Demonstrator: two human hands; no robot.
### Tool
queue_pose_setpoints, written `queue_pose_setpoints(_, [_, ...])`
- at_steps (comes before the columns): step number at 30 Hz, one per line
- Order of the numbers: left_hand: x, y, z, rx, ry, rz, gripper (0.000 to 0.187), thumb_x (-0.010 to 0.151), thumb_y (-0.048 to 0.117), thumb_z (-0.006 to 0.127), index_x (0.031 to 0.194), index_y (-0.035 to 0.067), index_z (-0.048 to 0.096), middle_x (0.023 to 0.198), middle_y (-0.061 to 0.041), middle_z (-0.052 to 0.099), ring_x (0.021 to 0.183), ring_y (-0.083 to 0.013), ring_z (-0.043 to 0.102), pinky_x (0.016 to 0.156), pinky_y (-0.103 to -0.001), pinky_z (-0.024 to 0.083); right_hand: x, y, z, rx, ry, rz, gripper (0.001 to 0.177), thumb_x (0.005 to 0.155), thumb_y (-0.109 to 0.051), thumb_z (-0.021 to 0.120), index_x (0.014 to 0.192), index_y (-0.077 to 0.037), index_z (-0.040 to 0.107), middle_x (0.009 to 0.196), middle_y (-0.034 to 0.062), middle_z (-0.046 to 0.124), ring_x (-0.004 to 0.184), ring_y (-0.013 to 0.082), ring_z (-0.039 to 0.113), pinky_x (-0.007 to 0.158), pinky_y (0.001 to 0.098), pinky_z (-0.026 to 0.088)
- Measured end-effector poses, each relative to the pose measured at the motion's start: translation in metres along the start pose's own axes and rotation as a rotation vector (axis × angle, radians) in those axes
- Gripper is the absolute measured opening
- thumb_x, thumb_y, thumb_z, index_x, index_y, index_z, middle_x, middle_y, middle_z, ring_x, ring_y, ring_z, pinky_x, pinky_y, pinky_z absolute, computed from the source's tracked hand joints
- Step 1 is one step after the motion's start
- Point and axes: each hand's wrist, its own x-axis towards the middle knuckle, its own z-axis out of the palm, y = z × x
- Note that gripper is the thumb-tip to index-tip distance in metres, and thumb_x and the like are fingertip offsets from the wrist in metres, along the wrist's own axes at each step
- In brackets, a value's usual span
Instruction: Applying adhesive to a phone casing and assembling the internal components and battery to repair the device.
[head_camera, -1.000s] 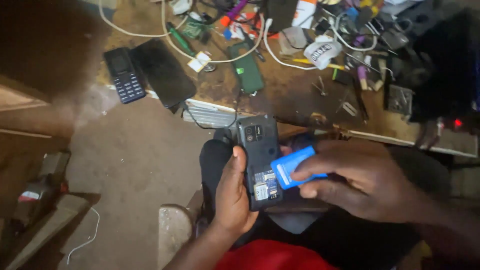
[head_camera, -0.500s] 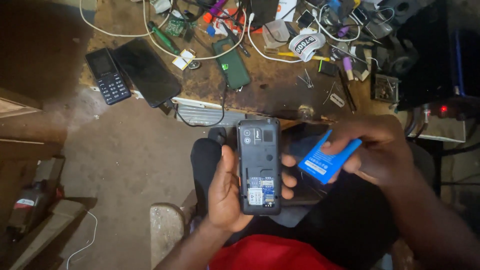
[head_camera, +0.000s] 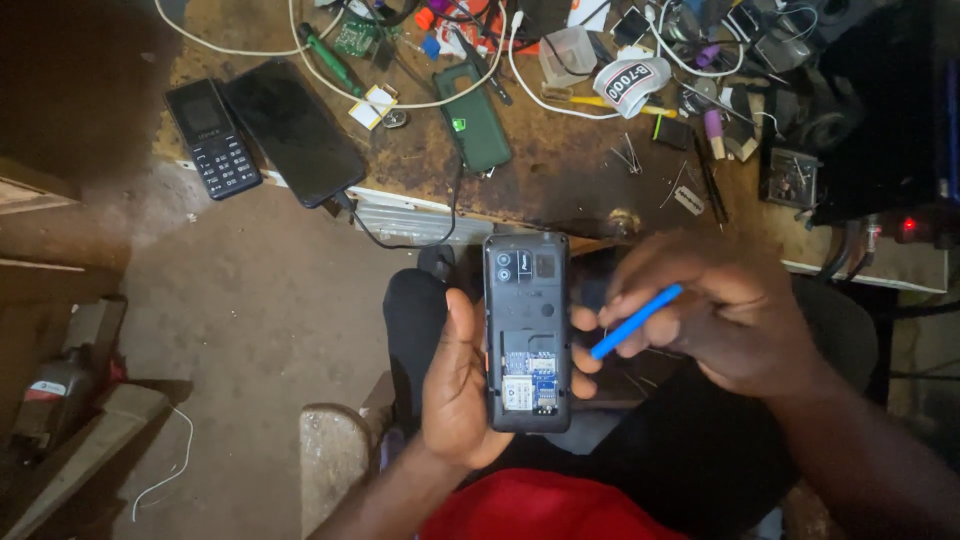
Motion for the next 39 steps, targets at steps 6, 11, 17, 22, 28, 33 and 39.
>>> queue_pose_setpoints(6, [-0.002,0.0,0.0,0.007,0.013,-0.043,0.09,0.11,0.069,0.03,0.148,-0.007,0.058,0.125,-0.029,0.073,0.099,-0.0369,0.079,0.092,-0.046,0.066,-0.006,0.0,0.007,0.004,-0.007,0.062,0.026,0.096,-0.027,0.07,0.105,-0.004,0.075,0.099,0.012,0.08,0.091,0.02,0.077,0.08,0.0284,0.062])
queue_pose_setpoints(11, [-0.002,0.002,0.003,-0.029,0.023,-0.08,0.09,0.109,0.069,0.033,0.145,-0.008,0.061,0.12,-0.031,0.074,0.101,-0.0361,0.078,0.095,-0.046,0.064,-0.004,0.0,0.008,-0.004,-0.032,0.045,0.024,0.097,-0.028,0.069,0.106,-0.005,0.074,0.1,0.0106,0.08,0.091,0.0188,0.077,0.081,0.0288,0.062])
queue_pose_setpoints(17, [-0.002,0.003,0.002,-0.048,0.023,-0.099,0.088,0.11,0.068,0.034,0.148,-0.007,0.059,0.125,-0.03,0.072,0.104,-0.0361,0.078,0.098,-0.046,0.064,-0.005,-0.002,0.009,-0.034,-0.014,0.065,0.025,0.096,-0.028,0.069,0.104,-0.005,0.075,0.099,0.011,0.081,0.09,0.0185,0.077,0.079,0.0277,0.062])
queue_pose_setpoints(22, [-0.003,-0.004,0.004,0.124,0.159,-0.035,0.093,0.102,0.07,0.034,0.151,-0.006,0.056,0.13,-0.029,0.072,0.095,-0.0391,0.078,0.086,-0.048,0.066,-0.007,-0.007,0.016,0.252,0.007,0.176,0.029,0.093,-0.011,0.074,0.115,0.006,0.067,0.086,0.0197,0.075,0.064,0.0271,0.085,0.061,0.027,0.066])
queue_pose_setpoints(28, [-0.005,-0.006,0.007,0.26,0.116,0.081,0.083,0.106,0.066,0.029,0.152,0.0,0.05,0.127,-0.025,0.071,0.097,-0.0364,0.078,0.086,-0.05,0.066,-0.013,0.011,0.006,0.407,0.021,0.3,0.04,0.095,-0.014,0.075,0.129,0.002,0.061,0.099,0.0225,0.077,0.071,0.021,0.077,0.061,0.0269,0.068])
queue_pose_setpoints(33, [0.001,0.003,0.03,0.327,0.117,0.09,0.093,0.1,0.07,0.035,0.138,-0.01,0.06,0.113,-0.026,0.075,0.092,-0.0303,0.078,0.085,-0.042,0.067,-0.009,0.014,0.007,0.532,0.055,0.349,0.04,0.098,-0.019,0.074,0.13,0.002,0.061,0.102,0.0276,0.076,0.087,0.0302,0.079,0.059,0.0323,0.064])
queue_pose_setpoints(39, [-0.004,-0.003,0.011,0.296,0.093,0.118,0.088,0.105,0.068,0.029,0.15,-0.004,0.051,0.122,-0.026,0.073,0.098,-0.0339,0.078,0.082,-0.046,0.067,-0.005,0.014,0.009,0.544,0.012,0.322,0.036,0.103,-0.019,0.07,0.132,0.001,0.06,0.099,0.0192,0.07,0.073,0.0219,0.068,0.062,0.0313,0.059])
